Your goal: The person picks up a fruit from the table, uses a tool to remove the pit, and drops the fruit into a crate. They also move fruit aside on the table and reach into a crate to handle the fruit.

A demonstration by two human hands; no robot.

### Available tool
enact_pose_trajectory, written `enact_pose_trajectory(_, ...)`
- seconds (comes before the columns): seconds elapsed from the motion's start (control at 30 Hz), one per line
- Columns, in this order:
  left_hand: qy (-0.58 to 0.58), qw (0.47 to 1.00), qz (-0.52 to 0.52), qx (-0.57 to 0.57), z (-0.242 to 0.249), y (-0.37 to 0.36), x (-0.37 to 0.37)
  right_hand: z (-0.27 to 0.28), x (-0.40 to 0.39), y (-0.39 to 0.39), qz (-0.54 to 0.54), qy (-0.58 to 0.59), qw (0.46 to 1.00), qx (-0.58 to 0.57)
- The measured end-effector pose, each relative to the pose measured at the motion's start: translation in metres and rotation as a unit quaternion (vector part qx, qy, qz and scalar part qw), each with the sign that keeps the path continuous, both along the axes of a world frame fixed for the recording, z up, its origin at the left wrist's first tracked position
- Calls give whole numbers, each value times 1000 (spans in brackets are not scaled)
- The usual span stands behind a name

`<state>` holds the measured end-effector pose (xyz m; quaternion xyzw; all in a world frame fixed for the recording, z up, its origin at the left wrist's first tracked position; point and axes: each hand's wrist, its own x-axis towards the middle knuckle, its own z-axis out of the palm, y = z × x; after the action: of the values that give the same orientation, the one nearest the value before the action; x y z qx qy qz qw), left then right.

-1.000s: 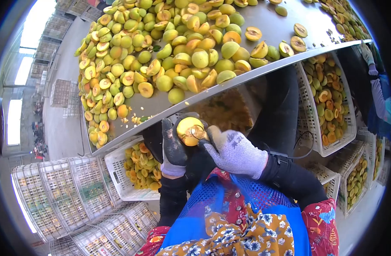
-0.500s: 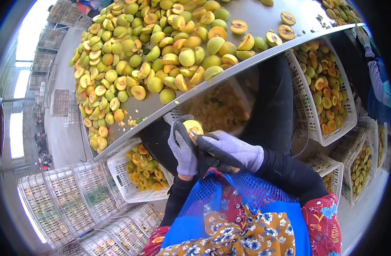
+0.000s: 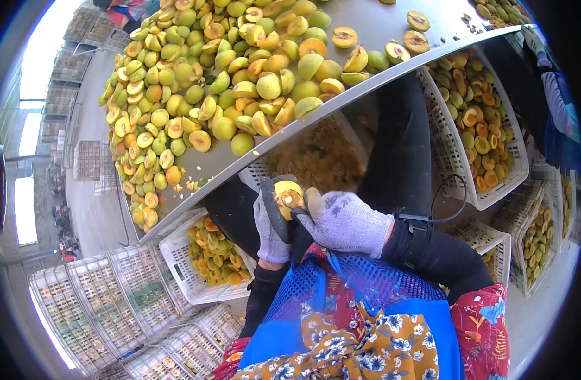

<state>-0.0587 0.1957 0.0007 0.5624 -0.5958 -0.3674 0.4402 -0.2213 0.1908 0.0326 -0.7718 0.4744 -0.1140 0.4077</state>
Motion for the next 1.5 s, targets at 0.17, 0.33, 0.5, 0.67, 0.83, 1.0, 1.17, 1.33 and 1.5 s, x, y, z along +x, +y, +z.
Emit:
enact_pose_trajectory(0.17,81,993,23,86,-2,6,1,-6,0,1,33,23,999,18)
enact_pose_trajectory(0.33,200,965,69,155,-10,9,1,-22,2,5,10,-84,989,124)
enact_pose_trajectory(0.5,216,970,44,102,-22,7,-2,-26,-10,-4,-64,-346,768,536)
enact_pose_trajectory(0.67,253,961,-87,71,-11,-7,0,-43,-4,4,-83,-565,250,782)
enact_pose_trajectory(0.83,263,959,-37,102,-21,-12,-14,-54,-6,5,-48,-586,169,791)
enact_pose_trajectory(1.0,356,910,126,172,-50,-4,31,-4,-12,-2,-41,-610,443,656)
enact_pose_trajectory(1.17,40,934,354,39,-79,54,148,-14,-18,-29,-205,-427,683,556)
enact_pose_trajectory(1.33,-377,805,387,245,-97,97,248,-37,-6,-25,-249,-291,782,492)
enact_pose_trajectory(1.5,-553,763,132,308,-165,58,291,-55,10,-31,-212,-229,837,449)
